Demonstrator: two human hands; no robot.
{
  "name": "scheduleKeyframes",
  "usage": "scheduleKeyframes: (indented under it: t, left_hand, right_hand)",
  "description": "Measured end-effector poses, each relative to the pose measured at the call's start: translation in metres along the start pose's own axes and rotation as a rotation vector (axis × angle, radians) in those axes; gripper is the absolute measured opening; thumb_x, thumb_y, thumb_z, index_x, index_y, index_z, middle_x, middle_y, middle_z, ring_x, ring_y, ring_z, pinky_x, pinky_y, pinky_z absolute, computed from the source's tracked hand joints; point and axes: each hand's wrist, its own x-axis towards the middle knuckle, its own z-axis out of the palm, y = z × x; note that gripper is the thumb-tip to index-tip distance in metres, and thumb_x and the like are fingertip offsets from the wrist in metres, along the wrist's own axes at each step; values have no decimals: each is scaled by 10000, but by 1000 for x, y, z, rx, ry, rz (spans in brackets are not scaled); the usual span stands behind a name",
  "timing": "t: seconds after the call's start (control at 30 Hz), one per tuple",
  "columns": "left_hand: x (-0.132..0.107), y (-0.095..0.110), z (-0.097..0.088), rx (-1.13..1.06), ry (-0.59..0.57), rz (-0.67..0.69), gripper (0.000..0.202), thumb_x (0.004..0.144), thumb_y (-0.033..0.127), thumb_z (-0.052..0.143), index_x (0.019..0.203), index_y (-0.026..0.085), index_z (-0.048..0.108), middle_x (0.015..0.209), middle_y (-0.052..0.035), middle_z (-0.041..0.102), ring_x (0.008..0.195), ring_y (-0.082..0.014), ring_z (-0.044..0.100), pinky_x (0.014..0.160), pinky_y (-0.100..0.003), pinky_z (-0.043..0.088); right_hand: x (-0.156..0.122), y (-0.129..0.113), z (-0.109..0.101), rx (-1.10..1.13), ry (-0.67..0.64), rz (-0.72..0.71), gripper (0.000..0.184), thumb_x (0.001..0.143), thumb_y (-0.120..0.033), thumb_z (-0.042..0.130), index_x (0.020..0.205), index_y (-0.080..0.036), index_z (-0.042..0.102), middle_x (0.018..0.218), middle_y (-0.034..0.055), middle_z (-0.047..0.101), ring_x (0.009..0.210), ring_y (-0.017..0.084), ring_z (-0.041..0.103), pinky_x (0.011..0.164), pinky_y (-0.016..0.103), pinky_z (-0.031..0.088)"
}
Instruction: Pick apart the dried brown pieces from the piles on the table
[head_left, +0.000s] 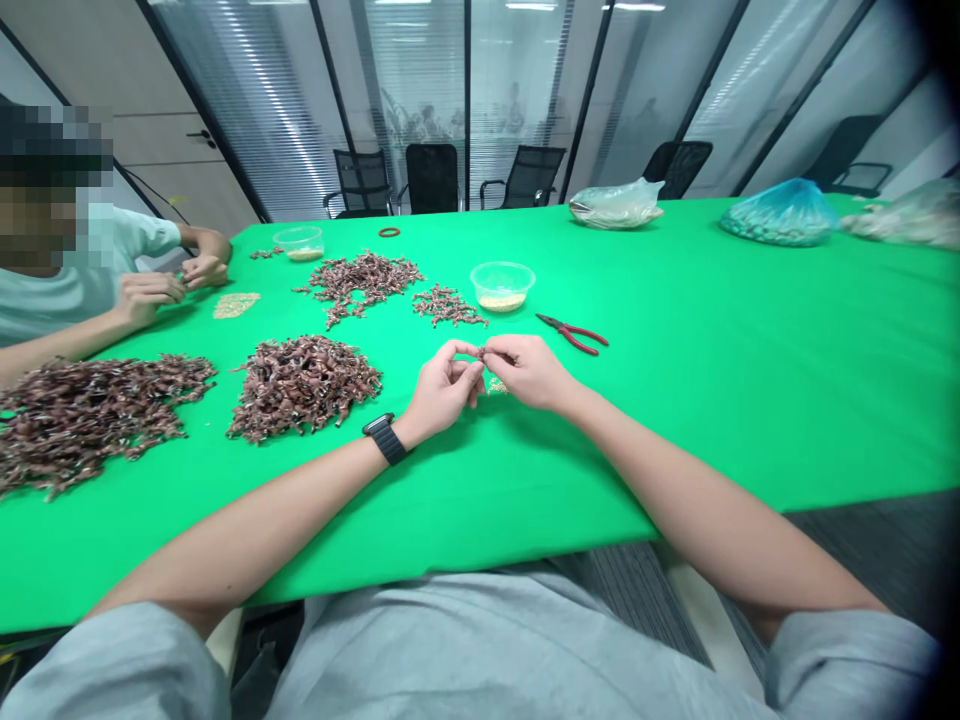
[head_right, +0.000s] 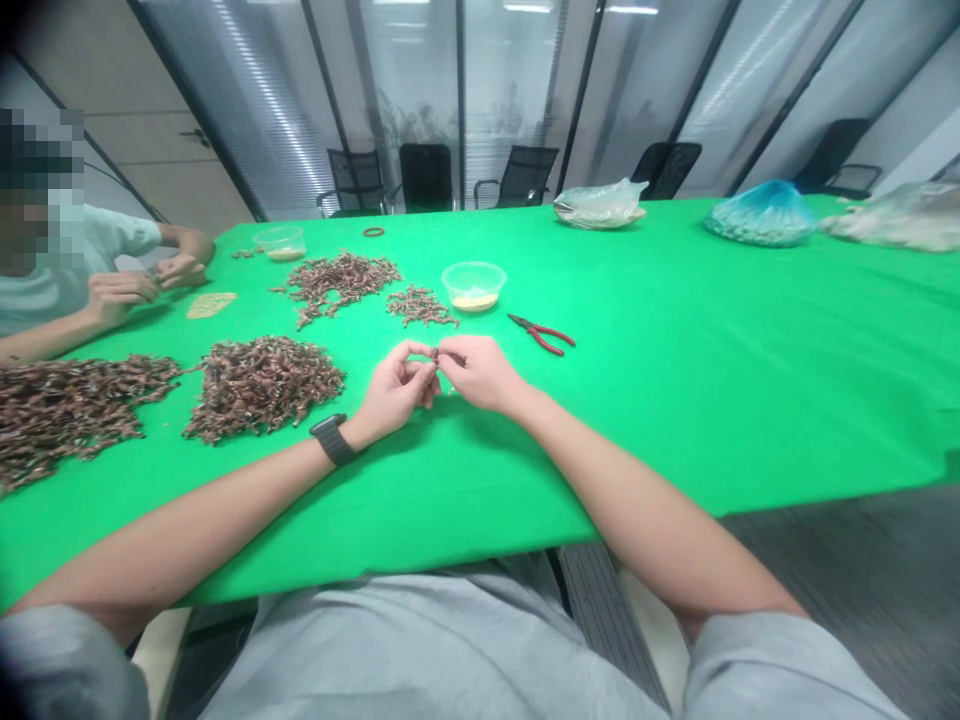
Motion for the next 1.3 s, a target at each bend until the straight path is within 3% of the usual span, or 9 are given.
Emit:
scheduleKeyframes:
  t: [0.2, 0.27, 0.37, 0.57, 0.67, 0.8, 1.0, 1.17, 1.3]
  left_hand:
    - [-4, 4, 1, 73, -15, 26, 384, 914, 503, 642, 1068, 179, 505, 669, 19, 651, 457, -76, 545, 432, -173, 378]
    - [-4, 5, 1, 78, -16, 35, 379, 918, 502, 637, 1065, 180, 503, 679, 16, 658, 461, -73, 549, 438, -172, 381]
    - [-1, 3, 1, 28, 5, 11, 404, 904, 516, 652, 1064, 178, 500, 670, 19, 657, 452, -76, 554, 432, -175, 381]
    - [6, -2, -3, -110, 63, -43, 493, 826, 556, 726, 1032, 175, 491, 634, 32, 651, 417, -83, 549, 410, -185, 386]
    - [6, -2, -4, -117, 68, -48, 489, 825, 552, 729, 1026, 171, 497, 632, 29, 655, 415, -86, 552, 408, -188, 388]
    - [5, -1, -4, -105, 52, -46, 472, 836, 543, 720, 1025, 168, 503, 638, 23, 660, 422, -91, 556, 406, -189, 383]
    - [3, 2, -2, -77, 20, -38, 446, 860, 532, 701, 1030, 176, 492, 635, 26, 655, 429, -83, 555, 411, -177, 376]
    - [0, 6, 0, -24, -6, -26, 437, 870, 535, 688, 1035, 175, 504, 641, 23, 658, 436, -77, 559, 421, -171, 386]
    - [-1, 7, 1, -11, -25, -17, 425, 880, 533, 675, 1033, 177, 501, 642, 22, 660, 439, -80, 565, 425, -172, 385]
  right_hand:
    - [2, -5, -4, 735, -199, 623, 180, 790, -291, 555, 656, -204, 474, 540, -67, 279, 477, 96, 213, 448, 253, 169]
    - [2, -5, -6, 905, -287, 735, 187, 776, -315, 574, 671, -208, 462, 555, -75, 247, 471, 92, 168, 428, 254, 136]
    - [2, -4, -4, 807, -268, 654, 232, 823, -361, 567, 680, -208, 467, 560, -67, 282, 471, 97, 221, 437, 251, 167]
    - [-4, 5, 5, -42, -26, 48, 182, 932, -310, 537, 822, -180, 599, 656, -14, 533, 603, 127, 439, 582, 261, 284]
    - [-5, 9, 4, -155, -2, -28, 159, 964, -277, 514, 954, -178, 638, 734, 10, 600, 651, 141, 496, 620, 267, 313]
    - [-5, 10, 2, -143, 29, -88, 181, 975, -258, 490, 912, -179, 640, 807, 34, 640, 710, 152, 531, 664, 271, 344]
    - [-1, 2, 4, 118, 48, 107, 184, 904, -283, 555, 754, -182, 584, 637, -21, 524, 600, 122, 443, 586, 260, 326]
    - [3, -2, -4, 750, -135, 609, 182, 775, -304, 657, 712, -196, 525, 520, -77, 352, 457, 81, 247, 425, 224, 183]
    - [2, 2, -10, 1002, -251, 715, 264, 718, -310, 740, 691, -189, 506, 514, -98, 280, 463, 63, 180, 417, 207, 138]
